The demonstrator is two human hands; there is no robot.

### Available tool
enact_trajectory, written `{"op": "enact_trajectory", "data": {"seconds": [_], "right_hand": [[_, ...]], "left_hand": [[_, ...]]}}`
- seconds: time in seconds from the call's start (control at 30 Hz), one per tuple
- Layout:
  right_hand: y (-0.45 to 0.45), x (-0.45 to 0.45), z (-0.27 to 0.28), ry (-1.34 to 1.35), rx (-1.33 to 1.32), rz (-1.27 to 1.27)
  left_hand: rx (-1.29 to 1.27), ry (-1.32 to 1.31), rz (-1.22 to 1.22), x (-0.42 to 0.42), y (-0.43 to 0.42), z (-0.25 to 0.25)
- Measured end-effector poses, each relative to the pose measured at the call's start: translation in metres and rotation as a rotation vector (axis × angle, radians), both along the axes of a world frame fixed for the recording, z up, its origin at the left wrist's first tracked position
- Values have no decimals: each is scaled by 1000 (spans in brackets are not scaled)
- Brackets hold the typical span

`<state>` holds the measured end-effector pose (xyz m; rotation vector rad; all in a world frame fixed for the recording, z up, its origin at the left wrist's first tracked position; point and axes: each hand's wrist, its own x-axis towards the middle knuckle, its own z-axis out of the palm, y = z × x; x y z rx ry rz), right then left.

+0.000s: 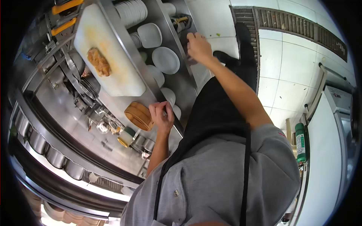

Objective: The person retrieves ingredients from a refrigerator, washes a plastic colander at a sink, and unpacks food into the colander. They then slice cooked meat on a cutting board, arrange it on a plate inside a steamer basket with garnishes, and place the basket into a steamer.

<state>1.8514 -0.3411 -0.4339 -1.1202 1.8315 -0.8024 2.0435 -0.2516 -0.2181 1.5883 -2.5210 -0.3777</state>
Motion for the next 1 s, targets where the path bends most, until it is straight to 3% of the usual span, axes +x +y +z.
{"op": "enact_trajectory", "data": {"seconds": [0.1, 0.17, 0.23, 0.4, 0.47, 0.53, 0.8, 1.0], "right_hand": [[-15, 8, -42, -50, 187, 241], [-58, 15, -42, -66, 176, 421], [-90, 68, -56, -227, -41, 273], [-200, 167, -36, -177, -135, 400], [-238, 189, -31, -268, 60, 376], [-255, 208, -38, -338, 82, 506], [-211, 236, -58, -66, 14, 687], [-149, 157, -88, 138, -147, 618]], "left_hand": [[-14, -139, 62, -3, -12, -14], [-89, -15, 150, -8, -27, -24], [-144, -254, 188, -11, -27, -28], [-155, -264, 240, 3, -19, -32], [-137, -305, 219, -9, -31, -26], [-169, -286, 252, -7, -29, -28], [-217, -180, 289, -5, -36, -21], [-124, -119, 318, -5, -38, -11]]}}
